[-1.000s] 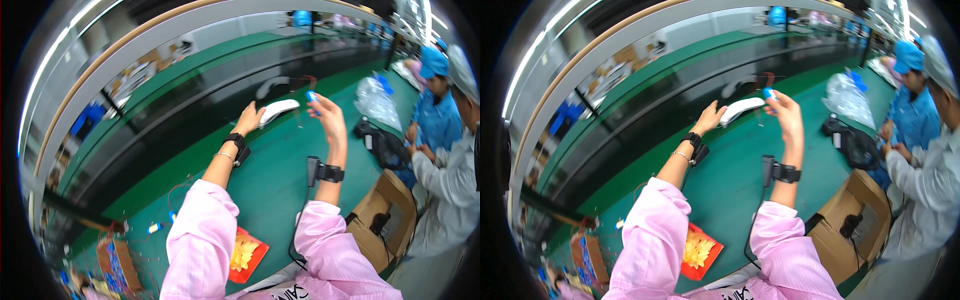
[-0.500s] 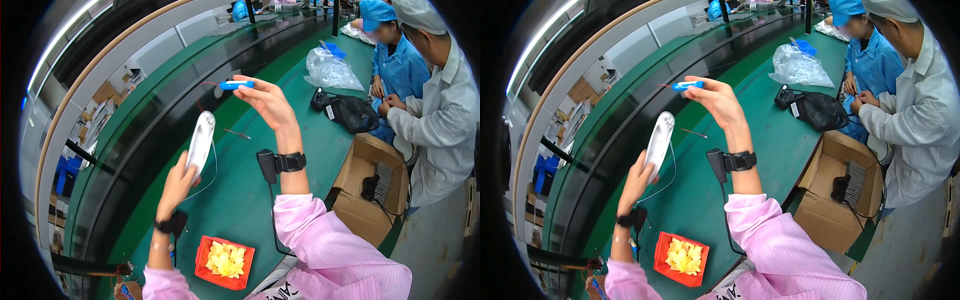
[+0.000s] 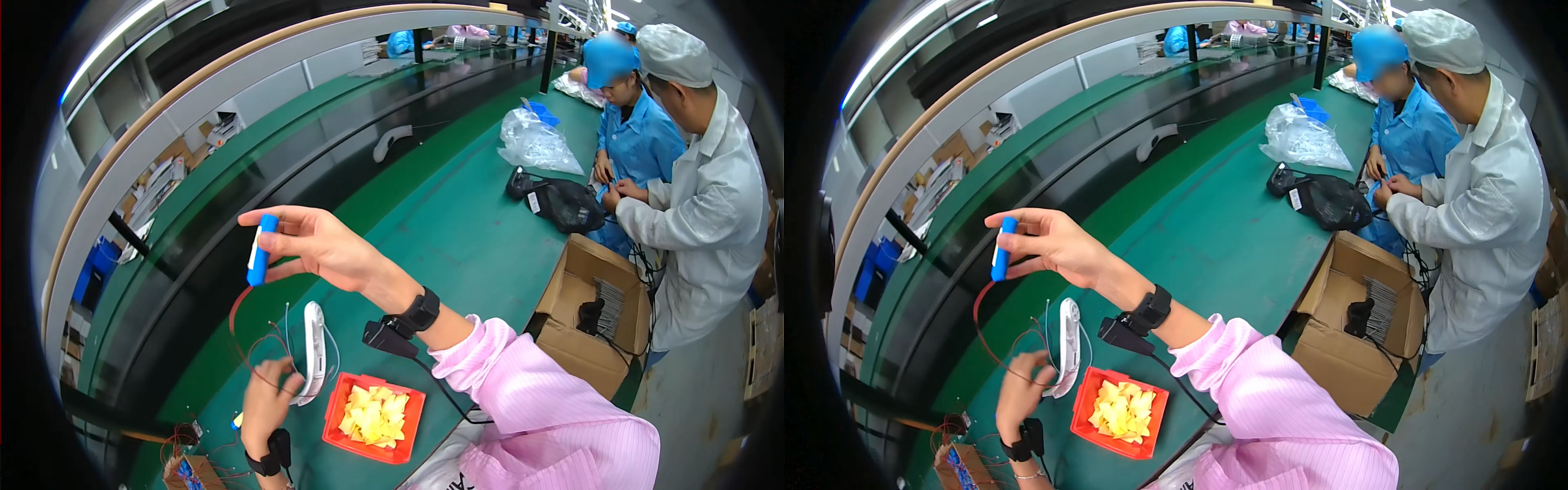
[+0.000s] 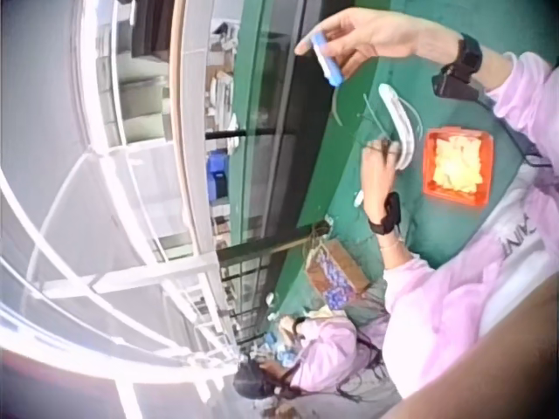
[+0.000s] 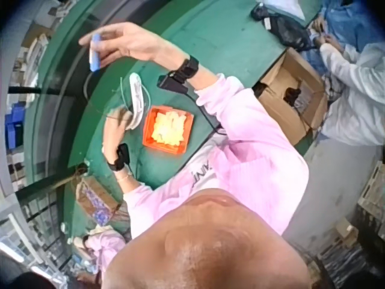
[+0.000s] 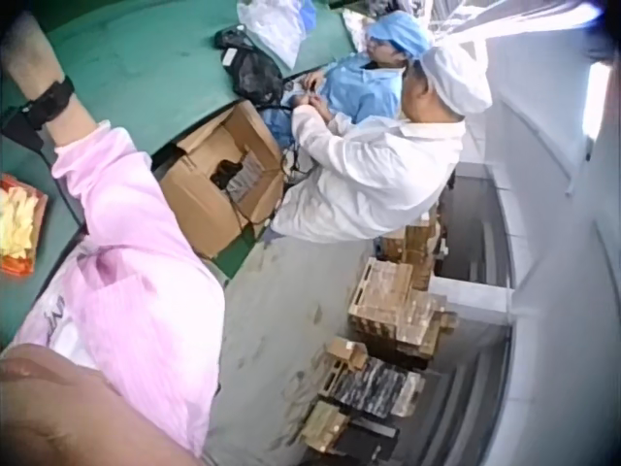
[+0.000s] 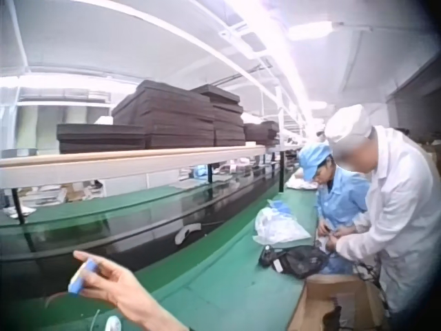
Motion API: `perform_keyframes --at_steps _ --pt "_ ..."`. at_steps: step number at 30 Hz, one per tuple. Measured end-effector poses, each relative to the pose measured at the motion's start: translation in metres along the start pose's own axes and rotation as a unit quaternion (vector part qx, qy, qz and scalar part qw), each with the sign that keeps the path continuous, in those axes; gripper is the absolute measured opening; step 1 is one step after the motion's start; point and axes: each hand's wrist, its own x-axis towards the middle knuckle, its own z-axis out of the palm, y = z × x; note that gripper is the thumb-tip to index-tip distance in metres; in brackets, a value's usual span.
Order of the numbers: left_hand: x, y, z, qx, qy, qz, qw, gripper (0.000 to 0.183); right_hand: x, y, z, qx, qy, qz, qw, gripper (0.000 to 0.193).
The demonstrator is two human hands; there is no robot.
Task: Assembling electronic components by inserting blue batteries and wiring into white plastic housings.
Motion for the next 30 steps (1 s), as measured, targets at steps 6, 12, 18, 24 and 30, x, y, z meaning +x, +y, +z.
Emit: perform_keyframes --at_steps 6,12,18,24,30 --pt "0.030 0.068 -0.046 -0.184 0.448 -0.038 0.874 0.011 -0.007 0.014 0.032 -0.175 -0.071 0.057 0.980 0.067" --pt "0.033 0.063 -0.037 -0.269 0.423 -0.020 0.865 0.011 -0.003 0.039 0.038 -0.279 -0.035 -0.023 0.959 0.044" --pt "0.031 0.059 -0.042 -0.276 0.450 0.005 0.849 0.009 -0.003 0.045 0.042 -0.277 -0.025 -0.040 0.960 0.041" --pt "0.030 0.058 -0.042 -0.280 0.449 -0.006 0.848 0.009 -0.003 0.045 0.043 -0.304 -0.023 -0.036 0.952 0.042" --pt "0.030 0.055 -0.044 -0.281 0.439 -0.007 0.853 0.010 -0.004 0.047 0.043 -0.328 -0.015 -0.054 0.943 0.038"
